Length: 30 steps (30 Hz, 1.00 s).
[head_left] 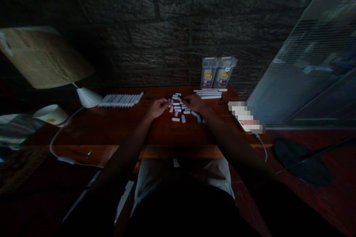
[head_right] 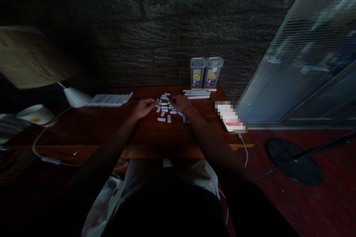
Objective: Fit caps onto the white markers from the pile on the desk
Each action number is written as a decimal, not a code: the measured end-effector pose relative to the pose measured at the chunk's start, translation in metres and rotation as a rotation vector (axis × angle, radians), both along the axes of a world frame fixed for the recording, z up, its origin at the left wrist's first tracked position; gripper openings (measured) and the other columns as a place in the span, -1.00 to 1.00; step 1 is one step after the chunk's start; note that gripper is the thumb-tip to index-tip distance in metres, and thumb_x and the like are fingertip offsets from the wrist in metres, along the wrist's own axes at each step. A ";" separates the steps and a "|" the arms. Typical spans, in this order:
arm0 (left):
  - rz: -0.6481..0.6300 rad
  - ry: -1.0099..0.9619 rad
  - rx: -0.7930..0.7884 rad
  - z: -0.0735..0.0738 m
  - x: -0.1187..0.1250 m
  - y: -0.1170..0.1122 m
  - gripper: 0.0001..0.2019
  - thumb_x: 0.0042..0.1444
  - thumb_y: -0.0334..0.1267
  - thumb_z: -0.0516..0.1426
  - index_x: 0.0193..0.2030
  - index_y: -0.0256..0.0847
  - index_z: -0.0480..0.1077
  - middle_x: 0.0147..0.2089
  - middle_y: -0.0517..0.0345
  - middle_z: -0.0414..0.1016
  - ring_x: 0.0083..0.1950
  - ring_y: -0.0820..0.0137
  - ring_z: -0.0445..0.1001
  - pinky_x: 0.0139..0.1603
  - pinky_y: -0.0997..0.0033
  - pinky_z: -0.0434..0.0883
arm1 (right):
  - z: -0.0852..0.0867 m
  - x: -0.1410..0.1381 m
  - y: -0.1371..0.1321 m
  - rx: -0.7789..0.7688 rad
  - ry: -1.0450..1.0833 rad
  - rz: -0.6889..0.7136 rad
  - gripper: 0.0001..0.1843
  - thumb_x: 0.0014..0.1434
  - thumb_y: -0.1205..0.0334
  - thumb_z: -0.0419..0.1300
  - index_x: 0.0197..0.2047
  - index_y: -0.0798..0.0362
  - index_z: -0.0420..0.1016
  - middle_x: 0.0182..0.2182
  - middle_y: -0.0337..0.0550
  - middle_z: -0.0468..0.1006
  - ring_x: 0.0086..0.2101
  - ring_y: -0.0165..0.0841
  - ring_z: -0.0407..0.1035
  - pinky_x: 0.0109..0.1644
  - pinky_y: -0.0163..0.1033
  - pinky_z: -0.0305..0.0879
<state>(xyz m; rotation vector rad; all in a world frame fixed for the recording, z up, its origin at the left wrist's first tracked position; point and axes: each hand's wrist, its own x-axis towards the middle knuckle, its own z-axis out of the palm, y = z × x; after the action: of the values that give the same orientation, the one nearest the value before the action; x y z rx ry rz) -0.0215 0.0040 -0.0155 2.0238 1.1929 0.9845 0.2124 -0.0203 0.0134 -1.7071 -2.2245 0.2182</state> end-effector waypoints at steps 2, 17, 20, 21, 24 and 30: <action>-0.005 -0.007 0.002 0.000 0.000 0.000 -0.64 0.21 0.08 0.17 -0.41 -0.17 0.43 -0.45 0.15 0.51 -0.29 0.31 0.50 -0.10 0.32 0.41 | -0.003 0.000 0.002 -0.001 0.025 0.005 -0.62 0.41 0.02 0.08 -0.03 0.00 0.66 -0.14 -0.13 0.72 -0.10 -0.29 0.58 -0.02 -0.30 0.34; -0.025 0.015 0.030 -0.002 -0.002 0.002 -0.55 0.15 0.22 0.12 -0.41 -0.17 0.43 -0.43 0.13 0.52 -0.29 0.30 0.49 -0.11 0.31 0.40 | -0.010 0.000 0.008 -0.021 0.045 0.052 -0.61 0.41 0.03 0.08 0.06 -0.01 0.65 -0.06 -0.08 0.70 -0.08 -0.21 0.58 -0.01 -0.23 0.38; -0.030 0.018 0.043 -0.002 -0.002 0.002 -0.57 0.17 0.18 0.12 -0.41 -0.17 0.43 -0.42 0.12 0.53 -0.29 0.30 0.50 -0.12 0.31 0.40 | -0.011 0.000 0.009 -0.002 0.063 0.047 -0.63 0.40 0.03 0.10 -0.01 -0.01 0.68 -0.09 -0.10 0.71 -0.10 -0.23 0.59 -0.04 -0.25 0.37; -0.029 0.020 0.046 -0.002 -0.002 0.002 -0.58 0.17 0.17 0.13 -0.41 -0.17 0.43 -0.42 0.12 0.53 -0.28 0.30 0.50 -0.12 0.31 0.41 | -0.012 0.000 0.009 0.013 0.080 0.055 -0.64 0.39 0.04 0.11 0.01 -0.01 0.68 -0.09 -0.10 0.71 -0.10 -0.25 0.59 -0.04 -0.26 0.37; -0.023 0.015 0.044 -0.003 -0.002 0.003 -0.60 0.19 0.14 0.14 -0.41 -0.18 0.43 -0.41 0.13 0.55 -0.28 0.30 0.51 -0.12 0.32 0.43 | -0.017 -0.001 0.011 0.054 0.153 0.116 -0.65 0.38 0.08 0.15 0.09 0.02 0.63 -0.08 -0.10 0.71 -0.11 -0.29 0.58 -0.03 -0.28 0.37; -0.013 -0.005 0.029 -0.006 -0.002 0.005 -0.64 0.18 0.09 0.16 -0.38 -0.19 0.47 -0.39 0.12 0.57 -0.28 0.31 0.51 -0.13 0.32 0.43 | -0.024 -0.001 0.014 0.059 0.246 0.249 -0.68 0.35 0.14 0.18 0.06 0.04 0.64 -0.08 -0.10 0.70 -0.12 -0.32 0.57 0.01 -0.27 0.38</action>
<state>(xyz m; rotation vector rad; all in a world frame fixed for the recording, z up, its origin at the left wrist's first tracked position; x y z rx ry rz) -0.0231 0.0090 -0.0215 2.0472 1.1679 1.0057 0.2113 -0.0065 -0.0102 -1.2933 -2.2272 0.3945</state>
